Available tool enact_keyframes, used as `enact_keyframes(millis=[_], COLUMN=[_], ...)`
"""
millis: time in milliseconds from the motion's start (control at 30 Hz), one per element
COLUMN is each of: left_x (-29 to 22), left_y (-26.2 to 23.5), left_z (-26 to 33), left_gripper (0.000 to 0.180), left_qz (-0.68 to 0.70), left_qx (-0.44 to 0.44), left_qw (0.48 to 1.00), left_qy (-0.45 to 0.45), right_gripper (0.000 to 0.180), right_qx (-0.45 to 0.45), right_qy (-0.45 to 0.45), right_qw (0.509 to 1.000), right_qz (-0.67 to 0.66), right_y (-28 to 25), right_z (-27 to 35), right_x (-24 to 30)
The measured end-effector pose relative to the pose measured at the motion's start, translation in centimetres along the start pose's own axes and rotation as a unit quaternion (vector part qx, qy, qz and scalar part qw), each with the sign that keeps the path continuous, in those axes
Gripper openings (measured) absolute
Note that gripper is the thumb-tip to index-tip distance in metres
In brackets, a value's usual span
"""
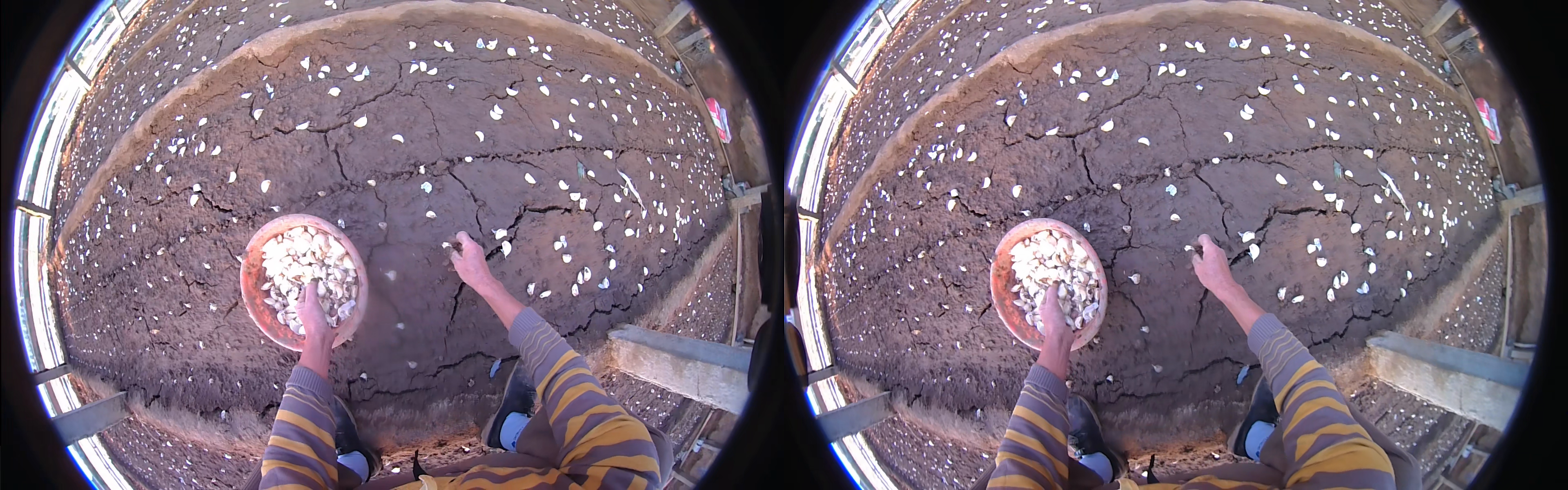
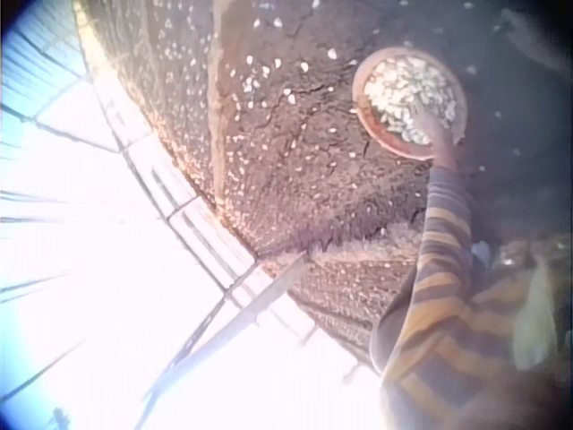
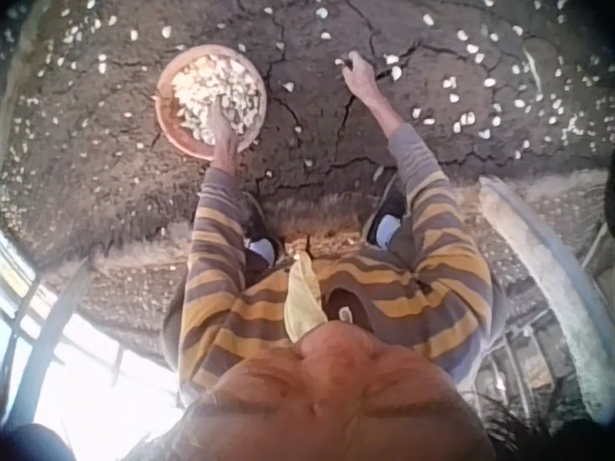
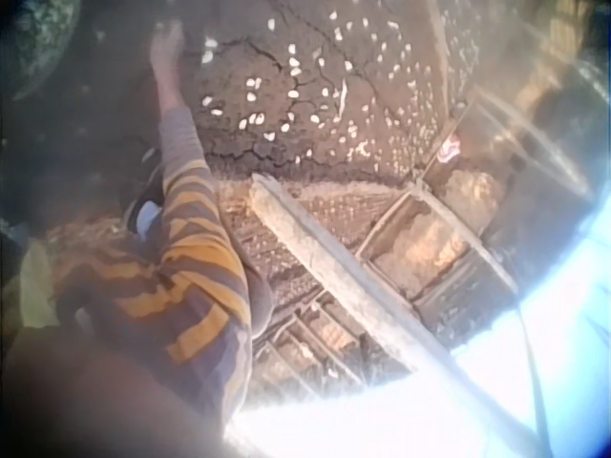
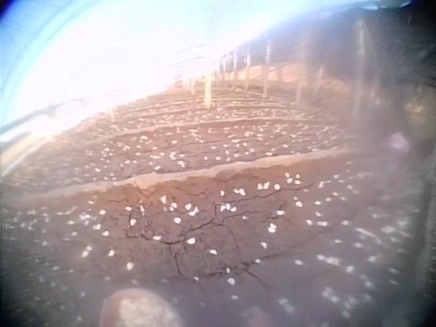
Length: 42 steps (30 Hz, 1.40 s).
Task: The person places white seed-like objects from a bowl onto cracked soil in a greenhouse. They repeatedly pick up items from the bowl and distribute them across the ground by hand.
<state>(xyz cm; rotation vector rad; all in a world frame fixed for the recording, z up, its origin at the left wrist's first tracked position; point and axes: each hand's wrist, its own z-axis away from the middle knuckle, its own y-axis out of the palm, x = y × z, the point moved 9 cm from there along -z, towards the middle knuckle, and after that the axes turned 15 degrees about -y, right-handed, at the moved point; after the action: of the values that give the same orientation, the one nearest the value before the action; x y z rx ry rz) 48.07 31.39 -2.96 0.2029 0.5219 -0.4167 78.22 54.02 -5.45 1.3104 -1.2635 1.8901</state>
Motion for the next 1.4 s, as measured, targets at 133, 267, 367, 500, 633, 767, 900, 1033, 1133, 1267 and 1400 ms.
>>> enact_keyframes(millis=[133, 267, 367, 500, 633, 767, 900, 1033, 1133, 1267, 1400], left_x=[-1.5, -0.5, 1.7, 7.2, 11.5, 14.7, 14.5, 17.2, 18.2, 19.6, 17.3], left_y=[3.4, 8.5, 11.9, 13.4, 12.8, 11.4, 10.0, 9.4, 9.9, 8.3, 7.9], left_z=[0.8, 2.4, 5.8, 6.7, 6.8, 5.5, 5.4, 3.7, 4.2, 3.2, 2.3], left_gripper=[0.026, 0.029, 0.028, 0.026, 0.024, 0.024, 0.026, 0.029, 0.027, 0.021, 0.02], left_qz=[0.128, 0.181, 0.266, 0.277, 0.279, 0.258, 0.22, 0.152, 0.12, 0.128, 0.11], left_qx=[0.109, 0.265, 0.372, 0.395, 0.398, 0.327, 0.304, 0.319, 0.326, 0.247, 0.264], left_qw=[0.981, 0.932, 0.851, 0.821, 0.814, 0.843, 0.879, 0.896, 0.905, 0.923, 0.923], left_qy=[-0.093, -0.167, -0.258, -0.306, -0.318, -0.34, -0.292, -0.271, -0.248, -0.264, -0.258], right_gripper=[0.016, 0.016, 0.015, 0.013, 0.011, 0.015, 0.021, 0.027, 0.022, 0.018, 0.013], right_qx=[0.074, 0.068, 0.083, 0.095, 0.105, 0.136, 0.096, 0.164, 0.166, 0.157, 0.153], right_qy=[-0.139, -0.16, -0.142, -0.218, -0.239, -0.178, -0.114, -0.063, -0.043, 0.062, 0.081], right_qw=[0.963, 0.951, 0.939, 0.887, 0.871, 0.891, 0.979, 0.984, 0.985, 0.979, 0.985], right_qz=[0.217, 0.257, 0.302, 0.396, 0.416, 0.396, 0.137, 0.011, 0.005, -0.112, -0.014], right_y=[0.3, 1.4, 2.7, 4.1, 4.8, 3.8, 3.4, 5.5, 5.3, 3.7, 0.1], right_z=[1.4, 1.9, 1.9, 1.9, 2.1, 2.1, 5.0, 8.4, 9.5, 11.3, 11.3], right_x=[3.0, 3.8, 4.6, 4.8, 5.1, 3.7, 9.3, 9.8, 9.4, 4.5, 2.1])
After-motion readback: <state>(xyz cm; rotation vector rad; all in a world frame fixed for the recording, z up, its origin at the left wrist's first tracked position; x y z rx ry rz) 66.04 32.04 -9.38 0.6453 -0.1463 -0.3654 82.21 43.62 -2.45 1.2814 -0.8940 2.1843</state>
